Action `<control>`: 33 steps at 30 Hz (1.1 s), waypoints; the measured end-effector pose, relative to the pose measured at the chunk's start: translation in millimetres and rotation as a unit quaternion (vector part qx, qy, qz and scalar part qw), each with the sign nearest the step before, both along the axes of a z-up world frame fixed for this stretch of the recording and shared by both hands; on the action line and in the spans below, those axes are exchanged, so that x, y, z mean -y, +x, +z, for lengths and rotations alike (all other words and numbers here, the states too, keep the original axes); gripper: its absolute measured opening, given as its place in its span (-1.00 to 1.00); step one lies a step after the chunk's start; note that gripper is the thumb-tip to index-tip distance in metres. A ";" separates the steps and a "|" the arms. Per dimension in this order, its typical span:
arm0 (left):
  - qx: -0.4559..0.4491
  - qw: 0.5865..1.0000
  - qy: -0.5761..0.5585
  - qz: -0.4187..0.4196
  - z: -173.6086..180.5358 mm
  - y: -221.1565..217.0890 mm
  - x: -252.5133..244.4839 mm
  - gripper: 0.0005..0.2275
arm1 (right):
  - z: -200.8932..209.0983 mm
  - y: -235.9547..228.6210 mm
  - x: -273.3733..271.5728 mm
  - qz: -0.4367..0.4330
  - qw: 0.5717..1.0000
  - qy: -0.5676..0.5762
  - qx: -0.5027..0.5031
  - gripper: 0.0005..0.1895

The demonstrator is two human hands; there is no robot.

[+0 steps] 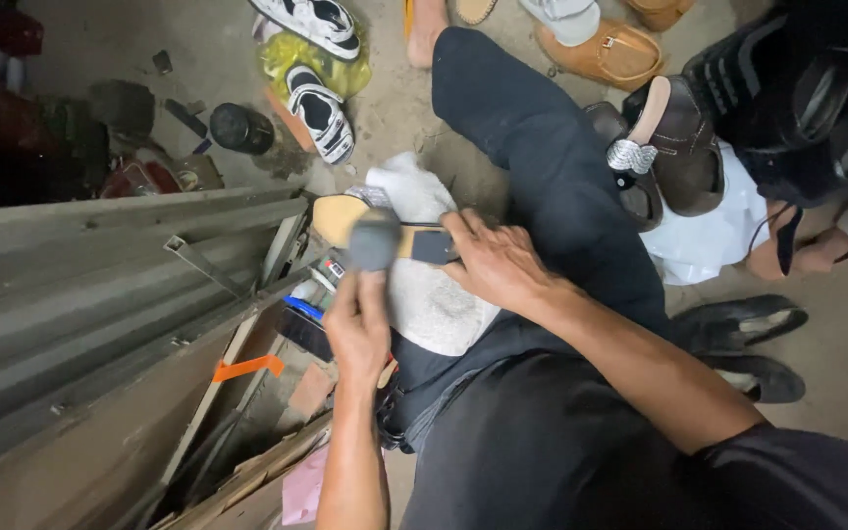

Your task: The person sits on the floor and uses a hammer to repeatedly strike the soles of several shoes. They handle each shoe one at a time, placing it on a cloth and hammering the bottom surface before setting it aside and picking up the next one.

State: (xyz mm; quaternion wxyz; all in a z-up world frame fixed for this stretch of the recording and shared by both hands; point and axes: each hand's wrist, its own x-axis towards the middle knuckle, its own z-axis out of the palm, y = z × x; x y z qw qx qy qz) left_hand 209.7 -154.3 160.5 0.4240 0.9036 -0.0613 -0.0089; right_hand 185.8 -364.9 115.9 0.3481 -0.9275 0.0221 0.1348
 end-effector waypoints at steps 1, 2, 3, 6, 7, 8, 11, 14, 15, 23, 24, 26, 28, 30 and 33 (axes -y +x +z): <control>0.003 1.000 0.000 0.004 -3.9 -2.0 -6.6 -0.83 | 1.5 0.7 -1.3 0.004 1.000 0.000 0.003 -0.52; 0.001 1.000 -0.009 0.008 -8.3 -3.8 -12.8 -0.85 | 2.5 1.5 -2.3 0.012 1.000 -0.006 -0.007 -0.49; -0.008 1.000 -0.017 0.005 -12.6 -6.9 -19.4 -0.86 | 3.1 -2.5 -4.1 0.013 1.000 -0.010 -0.023 -0.46; 0.067 0.995 -0.056 0.055 28.2 -12.5 -2.2 -0.67 | -3.2 -3.1 -8.0 -0.005 1.000 -0.003 -0.025 -0.48; 0.068 0.995 -0.055 0.055 -1.8 -15.5 -7.3 -0.67 | -7.5 -3.9 -7.7 -0.005 1.000 -0.003 -0.024 -0.48; 0.006 0.995 -0.089 0.043 -31.2 -18.7 -12.9 -0.72 | -11.3 -4.9 -7.9 -0.013 1.000 -0.006 0.000 -0.49; -0.055 0.993 -0.102 0.034 -37.6 -21.5 -10.4 -0.78 | -5.8 -1.2 -9.3 -0.012 0.999 -0.011 0.044 -0.50; -0.059 0.994 -0.085 0.040 -29.7 -25.2 -8.8 -0.77 | 5.8 5.0 -7.9 0.010 0.999 0.011 0.044 -0.44; -0.058 0.994 -0.091 0.032 -31.8 -22.1 -7.9 -0.73 | 9.7 9.0 -4.7 0.014 0.999 0.031 0.029 -0.37; -0.020 0.991 -0.112 0.072 -30.2 -28.4 -8.5 -0.74 | 10.6 14.9 -10.3 -0.117 0.973 0.198 -0.012 -0.28; -0.044 0.995 -0.073 0.045 -33.0 -23.9 -7.6 -0.76 | 8.1 16.0 -11.9 -0.128 0.973 0.187 -0.032 -0.29; -0.024 0.996 -0.063 0.054 -22.2 -29.2 -9.8 -0.76 | 17.8 19.1 -10.3 -0.120 0.974 0.186 -0.046 -0.30; -0.026 0.997 -0.052 0.044 -28.2 -38.9 -14.6 -0.75 | 20.9 11.0 -7.2 -0.135 0.971 0.182 -0.076 -0.31; 0.074 0.991 -0.079 0.083 -49.0 -44.5 -27.3 -0.72 | 20.3 15.1 -9.6 -0.125 0.976 0.165 -0.065 -0.30; 0.004 0.997 -0.076 -0.003 -40.3 -22.0 -10.8 -0.73 | 4.1 17.9 -11.1 -0.108 0.984 0.127 -0.069 -0.26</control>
